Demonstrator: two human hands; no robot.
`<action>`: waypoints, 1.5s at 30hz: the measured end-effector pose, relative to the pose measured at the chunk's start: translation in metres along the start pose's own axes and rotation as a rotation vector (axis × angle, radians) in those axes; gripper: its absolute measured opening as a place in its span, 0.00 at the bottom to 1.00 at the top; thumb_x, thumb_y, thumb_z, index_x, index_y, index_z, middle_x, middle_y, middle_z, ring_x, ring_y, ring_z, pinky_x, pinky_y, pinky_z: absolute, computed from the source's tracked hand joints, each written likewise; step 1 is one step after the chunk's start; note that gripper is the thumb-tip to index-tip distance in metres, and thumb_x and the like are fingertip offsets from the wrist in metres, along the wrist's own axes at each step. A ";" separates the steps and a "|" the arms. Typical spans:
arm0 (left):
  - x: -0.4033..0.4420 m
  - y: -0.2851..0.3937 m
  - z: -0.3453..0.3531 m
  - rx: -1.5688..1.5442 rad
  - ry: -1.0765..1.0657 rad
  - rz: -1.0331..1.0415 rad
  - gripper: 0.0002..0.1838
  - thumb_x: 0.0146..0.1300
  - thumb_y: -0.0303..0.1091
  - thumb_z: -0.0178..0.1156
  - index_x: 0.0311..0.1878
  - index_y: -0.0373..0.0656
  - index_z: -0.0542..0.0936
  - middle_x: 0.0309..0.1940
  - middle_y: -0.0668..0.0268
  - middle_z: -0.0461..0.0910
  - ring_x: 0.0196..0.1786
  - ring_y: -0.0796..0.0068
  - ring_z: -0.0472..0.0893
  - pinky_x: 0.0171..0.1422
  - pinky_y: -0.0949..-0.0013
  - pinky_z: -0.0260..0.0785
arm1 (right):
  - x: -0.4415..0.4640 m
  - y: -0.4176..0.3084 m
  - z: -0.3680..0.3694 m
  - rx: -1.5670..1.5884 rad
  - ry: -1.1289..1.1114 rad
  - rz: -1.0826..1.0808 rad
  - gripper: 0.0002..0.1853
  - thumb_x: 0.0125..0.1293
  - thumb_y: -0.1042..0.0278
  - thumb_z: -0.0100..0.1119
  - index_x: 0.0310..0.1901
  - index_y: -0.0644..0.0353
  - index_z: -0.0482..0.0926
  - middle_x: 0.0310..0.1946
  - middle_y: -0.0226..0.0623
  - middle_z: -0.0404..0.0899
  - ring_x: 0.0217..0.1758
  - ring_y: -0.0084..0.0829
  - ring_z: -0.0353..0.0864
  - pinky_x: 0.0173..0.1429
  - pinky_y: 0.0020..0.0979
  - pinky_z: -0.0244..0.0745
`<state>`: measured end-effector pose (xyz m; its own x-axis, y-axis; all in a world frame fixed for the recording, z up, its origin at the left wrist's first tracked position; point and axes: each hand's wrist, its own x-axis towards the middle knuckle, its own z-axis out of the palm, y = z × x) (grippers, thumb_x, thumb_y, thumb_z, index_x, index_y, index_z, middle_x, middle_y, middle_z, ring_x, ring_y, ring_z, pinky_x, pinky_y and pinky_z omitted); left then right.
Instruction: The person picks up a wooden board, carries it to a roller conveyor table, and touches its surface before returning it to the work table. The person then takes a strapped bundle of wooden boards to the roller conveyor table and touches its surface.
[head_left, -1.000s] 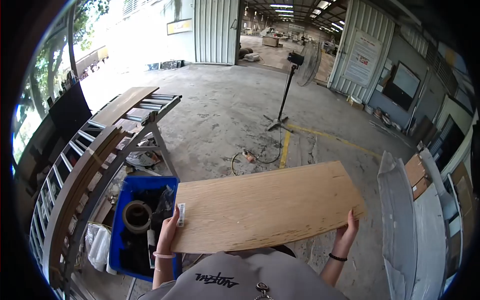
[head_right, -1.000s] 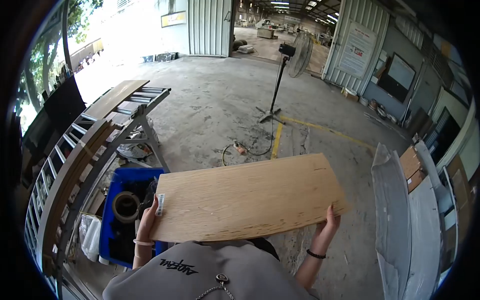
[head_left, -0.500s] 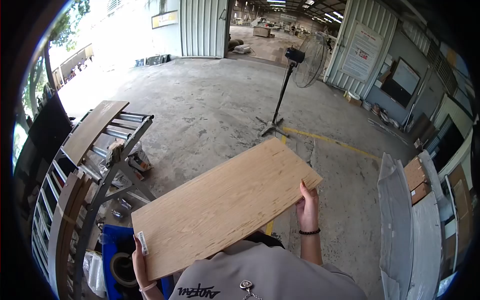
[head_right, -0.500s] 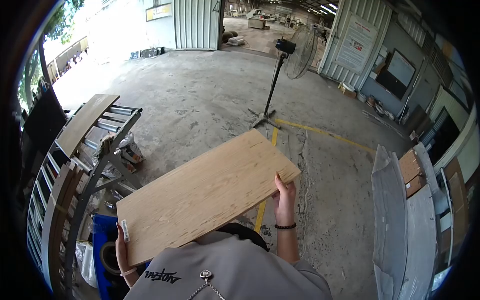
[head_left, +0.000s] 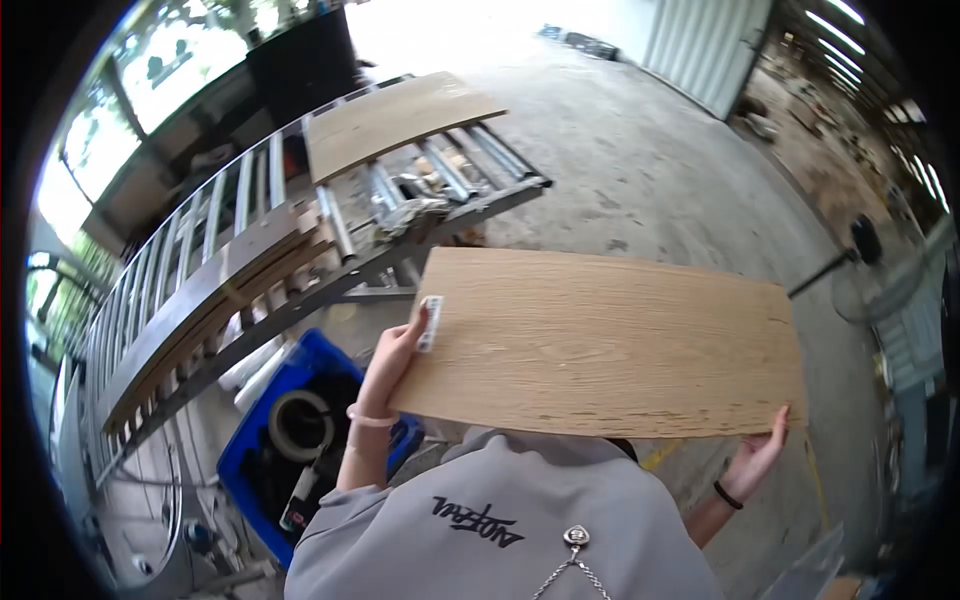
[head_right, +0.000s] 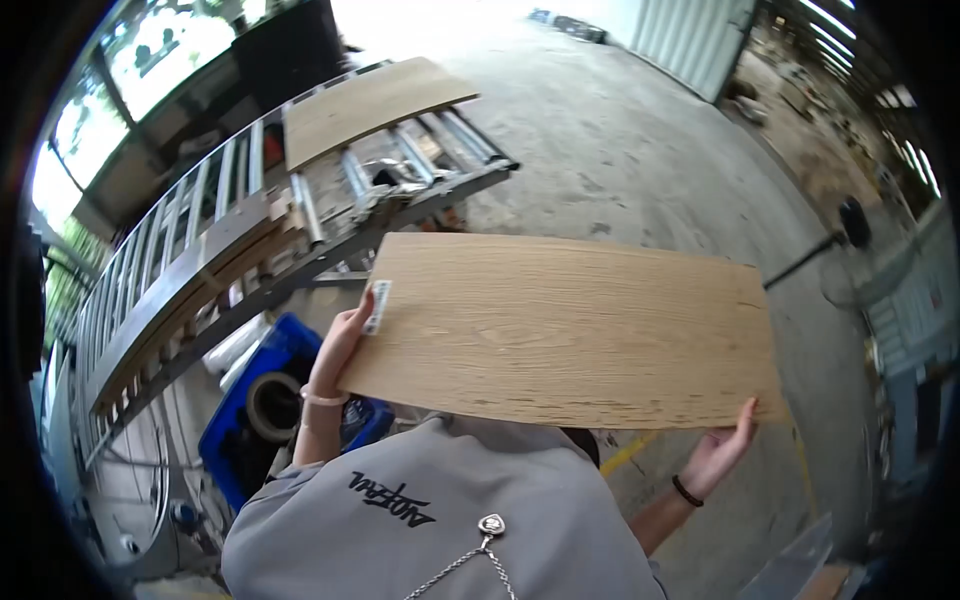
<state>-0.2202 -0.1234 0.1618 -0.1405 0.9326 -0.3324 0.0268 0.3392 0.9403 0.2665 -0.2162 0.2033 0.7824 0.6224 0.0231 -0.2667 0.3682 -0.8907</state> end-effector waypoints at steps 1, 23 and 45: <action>0.010 0.001 -0.003 -0.004 0.028 0.048 0.35 0.61 0.66 0.53 0.37 0.34 0.81 0.28 0.69 0.80 0.28 0.86 0.75 0.35 0.79 0.69 | 0.015 0.017 0.019 0.004 -0.062 0.053 0.23 0.64 0.54 0.59 0.53 0.63 0.72 0.49 0.35 0.78 0.48 0.25 0.77 0.48 0.26 0.72; 0.171 0.049 -0.060 -0.179 0.612 -0.142 0.34 0.58 0.62 0.60 0.35 0.31 0.83 0.29 0.68 0.80 0.30 0.84 0.75 0.36 0.76 0.68 | 0.233 0.310 0.326 0.061 -0.608 0.635 0.22 0.64 0.60 0.57 0.59 0.54 0.72 0.55 0.32 0.75 0.56 0.29 0.74 0.58 0.34 0.70; 0.405 -0.027 -0.209 -0.060 0.378 -0.136 0.38 0.62 0.66 0.50 0.51 0.33 0.77 0.42 0.58 0.81 0.45 0.67 0.80 0.50 0.65 0.72 | 0.198 0.323 0.440 -0.105 -0.631 0.825 0.14 0.64 0.67 0.58 0.50 0.60 0.75 0.46 0.29 0.78 0.51 0.28 0.78 0.56 0.34 0.74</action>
<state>-0.4853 0.2197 0.0167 -0.4932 0.7648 -0.4146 -0.0732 0.4384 0.8958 0.0873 0.3296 0.1201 -0.0649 0.9123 -0.4043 -0.5103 -0.3785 -0.7722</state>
